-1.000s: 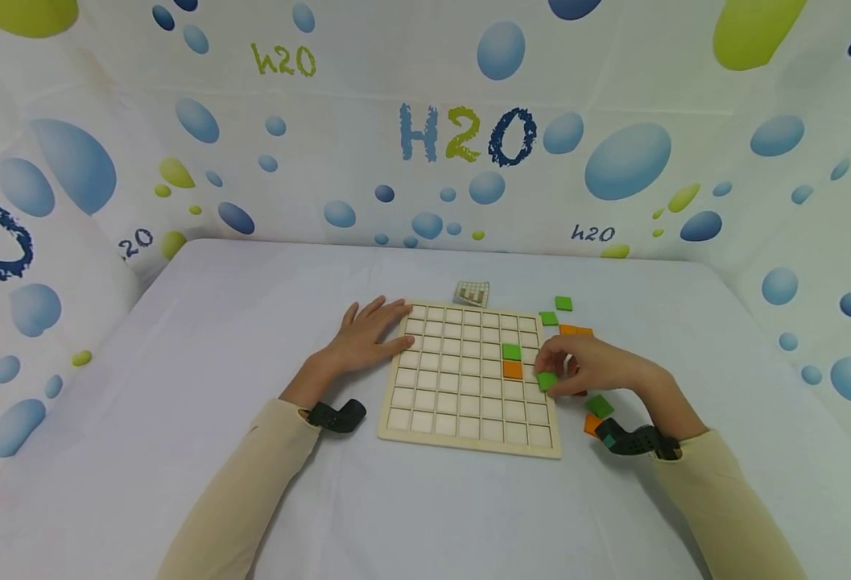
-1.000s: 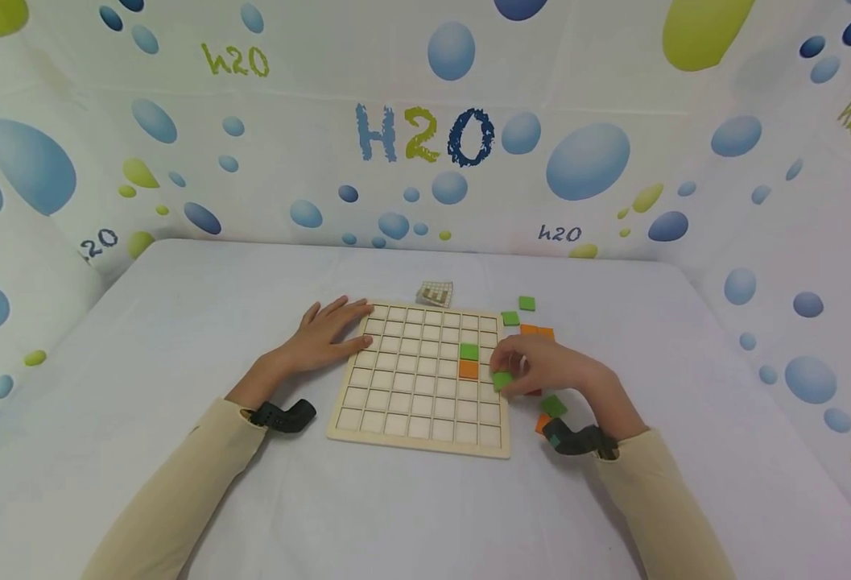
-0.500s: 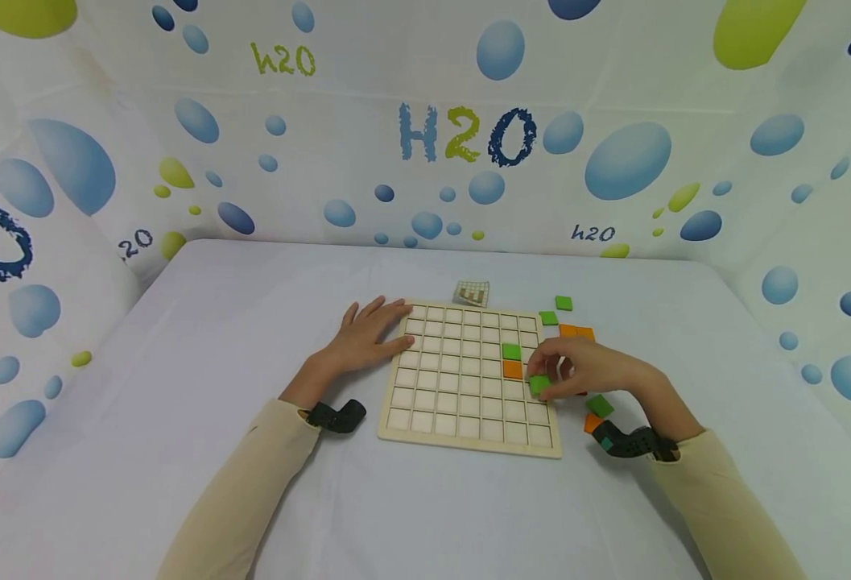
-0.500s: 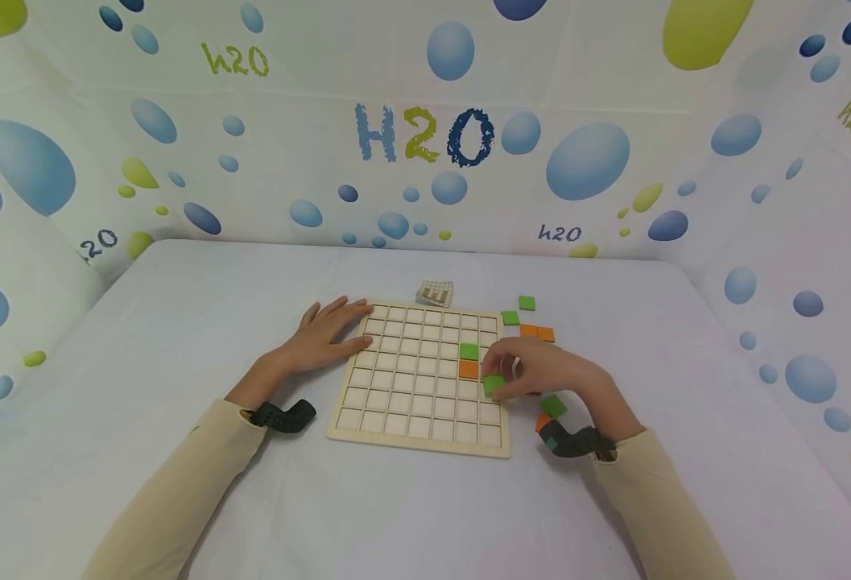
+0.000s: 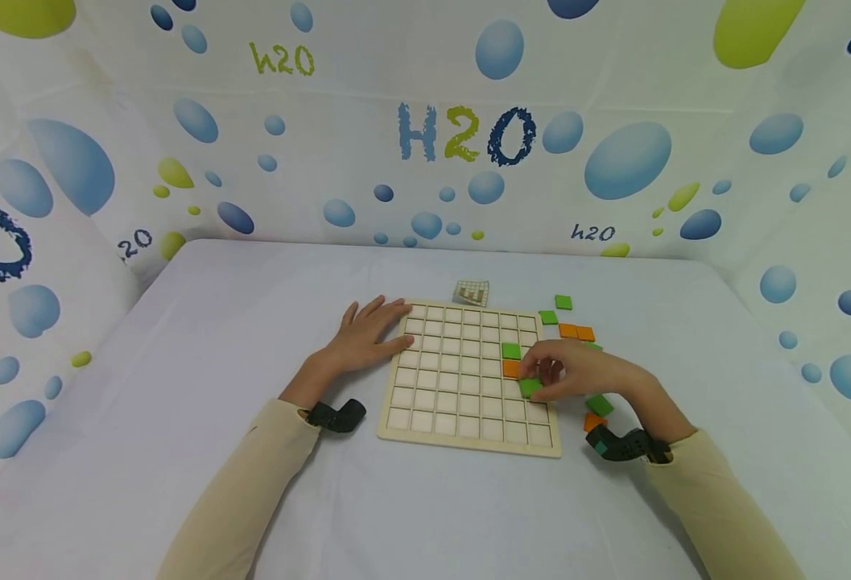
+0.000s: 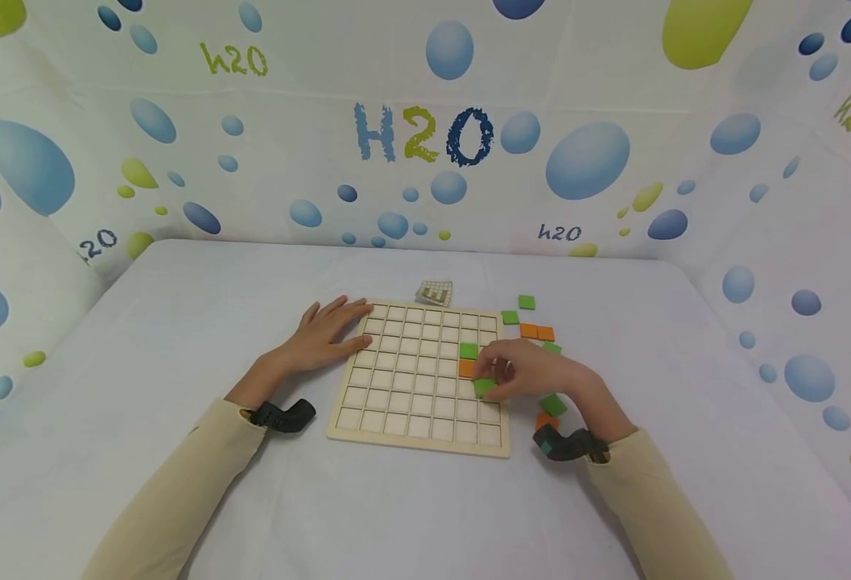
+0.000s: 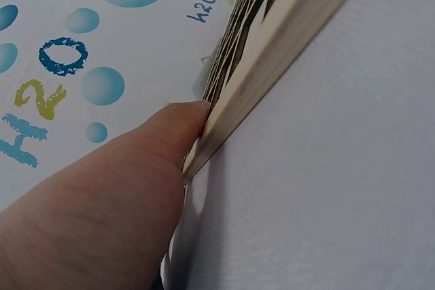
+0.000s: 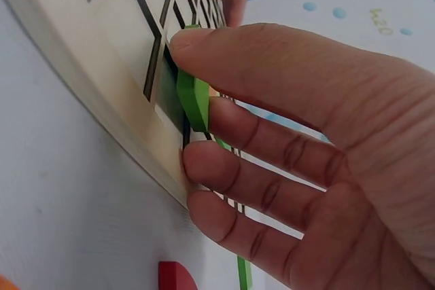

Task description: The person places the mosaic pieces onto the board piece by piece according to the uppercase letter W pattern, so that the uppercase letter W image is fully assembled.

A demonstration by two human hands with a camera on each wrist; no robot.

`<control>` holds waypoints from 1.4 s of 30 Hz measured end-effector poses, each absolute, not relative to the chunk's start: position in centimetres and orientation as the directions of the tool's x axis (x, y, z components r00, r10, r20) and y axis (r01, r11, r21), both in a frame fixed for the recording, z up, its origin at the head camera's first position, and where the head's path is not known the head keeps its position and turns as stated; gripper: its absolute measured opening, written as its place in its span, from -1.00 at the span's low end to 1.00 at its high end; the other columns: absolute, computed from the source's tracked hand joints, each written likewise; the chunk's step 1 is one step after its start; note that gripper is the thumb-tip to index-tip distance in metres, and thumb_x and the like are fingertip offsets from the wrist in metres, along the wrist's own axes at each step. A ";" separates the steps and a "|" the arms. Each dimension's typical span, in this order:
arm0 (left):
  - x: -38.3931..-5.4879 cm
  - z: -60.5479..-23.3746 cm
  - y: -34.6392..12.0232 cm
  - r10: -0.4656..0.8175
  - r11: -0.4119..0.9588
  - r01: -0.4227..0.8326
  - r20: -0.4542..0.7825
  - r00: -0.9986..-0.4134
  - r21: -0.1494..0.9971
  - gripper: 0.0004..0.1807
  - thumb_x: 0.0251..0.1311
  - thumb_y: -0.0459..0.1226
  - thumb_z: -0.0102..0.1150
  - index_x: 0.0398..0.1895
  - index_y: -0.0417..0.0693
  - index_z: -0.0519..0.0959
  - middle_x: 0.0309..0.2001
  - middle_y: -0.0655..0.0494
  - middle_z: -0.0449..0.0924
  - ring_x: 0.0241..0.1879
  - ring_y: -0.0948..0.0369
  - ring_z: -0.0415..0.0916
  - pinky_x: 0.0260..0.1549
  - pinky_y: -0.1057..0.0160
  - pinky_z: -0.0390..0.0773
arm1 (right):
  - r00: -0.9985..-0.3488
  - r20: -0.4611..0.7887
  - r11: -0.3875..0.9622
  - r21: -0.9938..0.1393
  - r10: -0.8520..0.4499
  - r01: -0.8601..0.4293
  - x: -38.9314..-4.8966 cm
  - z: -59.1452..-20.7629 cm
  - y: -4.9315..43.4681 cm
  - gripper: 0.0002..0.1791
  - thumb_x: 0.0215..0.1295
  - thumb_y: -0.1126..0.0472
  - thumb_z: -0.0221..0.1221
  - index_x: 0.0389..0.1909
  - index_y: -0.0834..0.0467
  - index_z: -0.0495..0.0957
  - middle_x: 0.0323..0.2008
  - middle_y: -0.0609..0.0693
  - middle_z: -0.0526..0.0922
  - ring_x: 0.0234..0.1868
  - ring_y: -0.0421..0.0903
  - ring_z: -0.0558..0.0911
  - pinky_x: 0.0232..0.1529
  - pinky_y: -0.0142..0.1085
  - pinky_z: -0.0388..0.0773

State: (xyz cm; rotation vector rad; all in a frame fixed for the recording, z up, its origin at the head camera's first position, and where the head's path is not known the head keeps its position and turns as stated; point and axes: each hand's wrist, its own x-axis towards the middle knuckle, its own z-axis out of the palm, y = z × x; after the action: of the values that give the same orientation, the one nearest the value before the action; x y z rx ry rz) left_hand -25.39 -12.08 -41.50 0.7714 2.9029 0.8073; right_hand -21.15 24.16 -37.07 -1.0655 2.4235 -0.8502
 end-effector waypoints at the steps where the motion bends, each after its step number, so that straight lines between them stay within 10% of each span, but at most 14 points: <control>1: -25.4 -41.5 -12.1 0.471 0.742 0.455 0.101 -0.876 0.493 -0.29 0.37 0.04 0.04 0.49 -0.04 0.20 0.52 -0.03 0.07 0.53 -0.10 -0.22 0.39 -0.25 -0.40 | -0.651 -0.077 0.534 -0.648 -0.755 -0.543 -21.1 -37.1 24.1 -0.70 0.18 0.19 0.38 -0.11 0.20 0.58 -0.24 -0.04 0.61 -0.35 -0.20 0.53 -0.28 -0.38 0.55; 42: -25.2 -41.4 -11.9 0.452 0.756 0.430 0.083 -0.888 0.494 -0.30 0.38 0.06 0.02 0.49 -0.02 0.20 0.52 -0.01 0.07 0.53 -0.05 -0.22 0.40 -0.21 -0.40 | -0.686 -0.051 0.554 -0.635 -0.725 -0.538 -20.9 -37.9 22.6 -0.72 0.23 0.10 0.35 -0.10 0.11 0.62 -0.27 -0.07 0.57 -0.36 -0.20 0.48 -0.34 -0.40 0.47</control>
State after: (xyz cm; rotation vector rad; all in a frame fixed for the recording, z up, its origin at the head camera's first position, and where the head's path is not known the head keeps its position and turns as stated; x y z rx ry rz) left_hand -25.22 -11.92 -41.41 0.7300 2.9050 0.8016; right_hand -20.87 22.60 -37.85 -1.0431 2.4850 -0.8608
